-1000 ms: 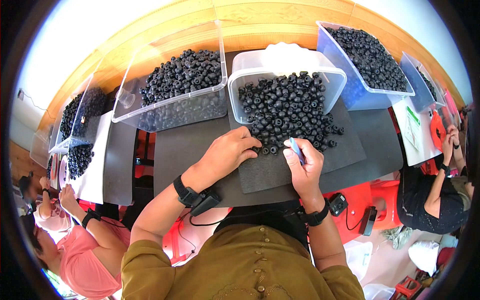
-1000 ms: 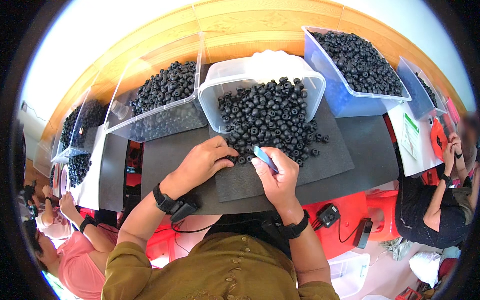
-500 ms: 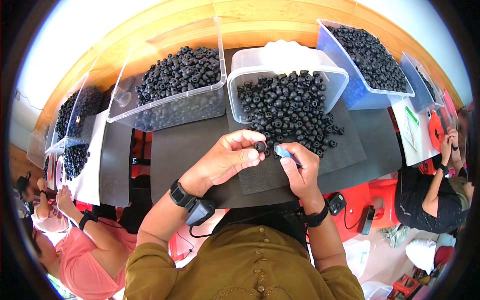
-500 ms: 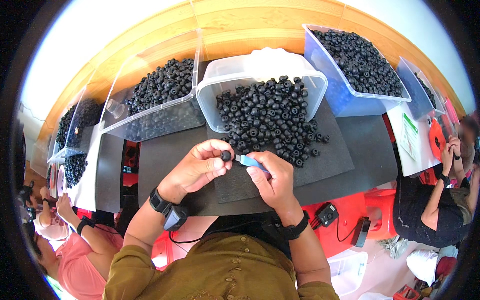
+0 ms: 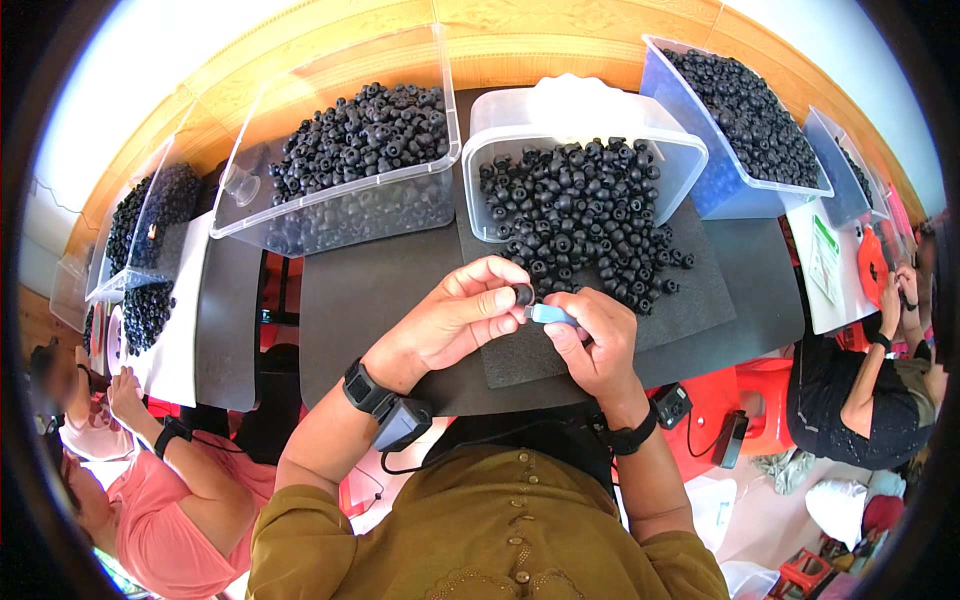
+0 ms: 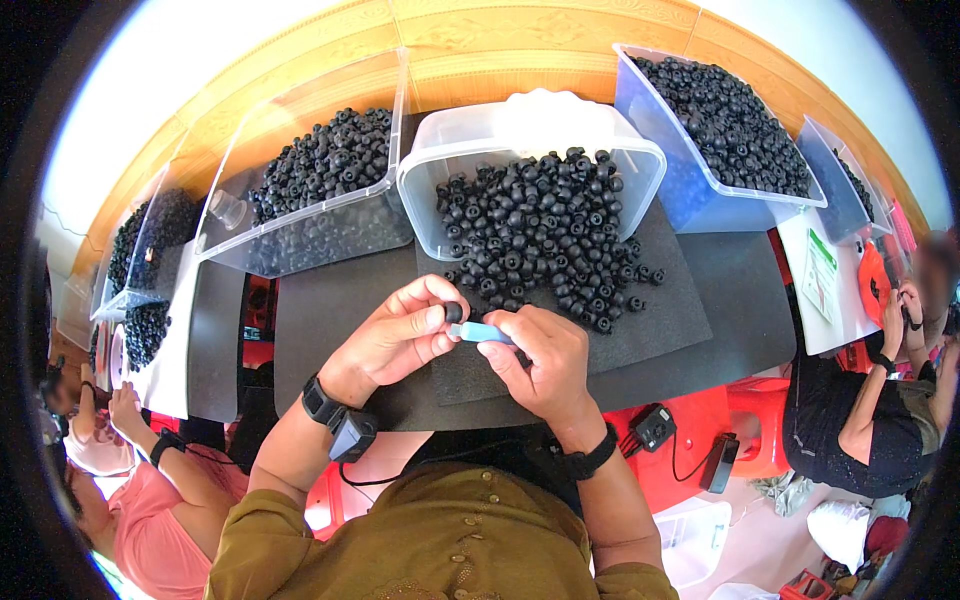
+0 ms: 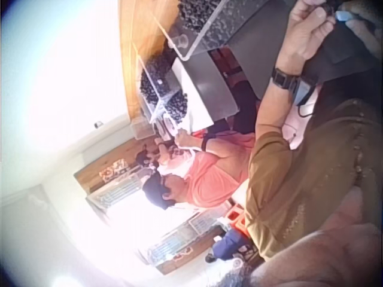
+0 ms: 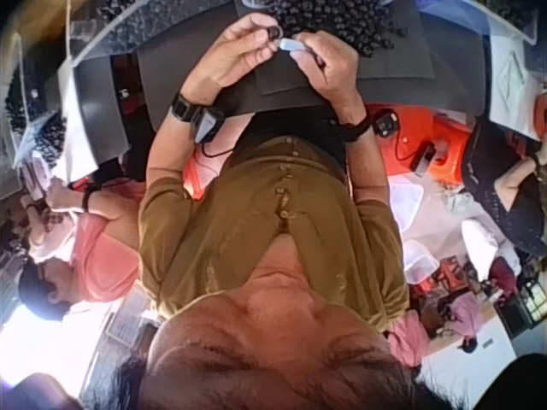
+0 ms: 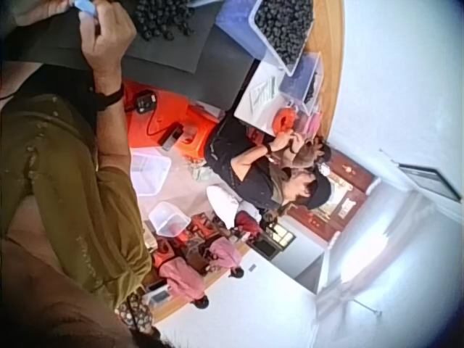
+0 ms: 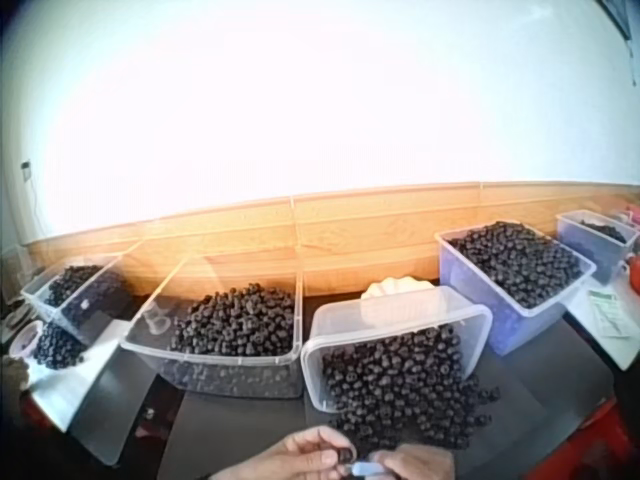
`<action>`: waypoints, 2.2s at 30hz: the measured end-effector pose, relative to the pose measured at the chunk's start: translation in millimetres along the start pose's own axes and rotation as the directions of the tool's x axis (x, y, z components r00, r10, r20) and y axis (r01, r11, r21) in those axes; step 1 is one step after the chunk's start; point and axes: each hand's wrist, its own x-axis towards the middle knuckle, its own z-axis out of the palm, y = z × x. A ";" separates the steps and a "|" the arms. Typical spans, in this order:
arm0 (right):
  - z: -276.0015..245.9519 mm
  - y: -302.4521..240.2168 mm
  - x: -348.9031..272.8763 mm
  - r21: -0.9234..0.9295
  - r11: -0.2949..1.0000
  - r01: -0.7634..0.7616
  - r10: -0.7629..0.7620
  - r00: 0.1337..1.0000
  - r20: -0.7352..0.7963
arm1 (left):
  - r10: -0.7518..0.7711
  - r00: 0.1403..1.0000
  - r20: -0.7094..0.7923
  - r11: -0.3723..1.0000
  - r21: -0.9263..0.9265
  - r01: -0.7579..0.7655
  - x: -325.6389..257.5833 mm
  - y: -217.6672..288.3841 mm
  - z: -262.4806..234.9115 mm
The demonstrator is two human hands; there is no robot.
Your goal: Sort and inspect small black rubber or plastic components at a manufacturing workstation.
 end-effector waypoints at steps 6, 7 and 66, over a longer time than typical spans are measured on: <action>-1.0 -2.2 0.7 -0.025 1.000 0.001 -0.001 1.000 0.024 | 0.002 1.000 0.004 1.000 0.024 -0.002 -0.7 0.1 4.9; -1.1 -2.2 0.6 -0.029 1.000 -0.002 0.002 1.000 0.025 | 0.008 1.000 0.011 1.000 0.030 -0.008 -0.5 0.2 5.6; -0.3 2.6 -3.3 0.135 0.990 -0.047 0.046 0.999 0.013 | 0.005 0.998 0.060 1.000 -0.004 -0.004 2.9 -2.9 6.4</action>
